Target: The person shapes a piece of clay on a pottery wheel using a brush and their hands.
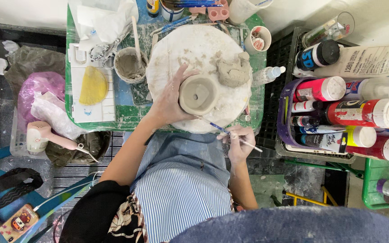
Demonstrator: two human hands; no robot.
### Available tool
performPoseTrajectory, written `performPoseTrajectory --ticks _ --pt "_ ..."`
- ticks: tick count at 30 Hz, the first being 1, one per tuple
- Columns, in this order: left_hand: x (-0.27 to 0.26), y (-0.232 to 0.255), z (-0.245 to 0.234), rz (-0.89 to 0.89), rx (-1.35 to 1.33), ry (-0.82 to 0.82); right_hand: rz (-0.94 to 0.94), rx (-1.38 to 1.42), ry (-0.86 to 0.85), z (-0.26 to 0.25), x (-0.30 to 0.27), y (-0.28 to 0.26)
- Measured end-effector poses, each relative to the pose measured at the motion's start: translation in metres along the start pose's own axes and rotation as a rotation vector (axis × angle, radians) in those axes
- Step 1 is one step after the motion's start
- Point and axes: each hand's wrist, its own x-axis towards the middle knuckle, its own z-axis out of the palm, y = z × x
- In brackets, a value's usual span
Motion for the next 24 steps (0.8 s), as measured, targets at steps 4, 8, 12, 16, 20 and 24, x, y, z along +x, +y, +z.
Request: performPoseTrajectory --ticks 4,8,12,16,20,24 --pt "0.001 0.003 -0.002 -0.060 -0.007 -0.012 -0.053 0.023 0.102 -0.015 0.013 0.011" --pt "0.001 0.004 -0.003 -0.032 0.000 -0.018 -0.050 0.096 0.236 -0.037 0.009 0.005" --pt "0.002 0.003 -0.006 -0.003 -0.009 -0.029 -0.084 0.157 0.088 -0.039 0.009 0.011" --pt "0.001 0.002 -0.007 -0.020 0.027 -0.062 -0.051 0.055 -0.014 -0.009 0.000 0.012" --pt "0.000 0.001 -0.008 0.012 0.023 -0.049 -0.089 -0.021 0.088 -0.007 0.004 0.007" --pt "-0.002 0.001 -0.008 0.027 0.018 -0.032 -0.160 -0.020 0.236 -0.034 0.015 0.002"
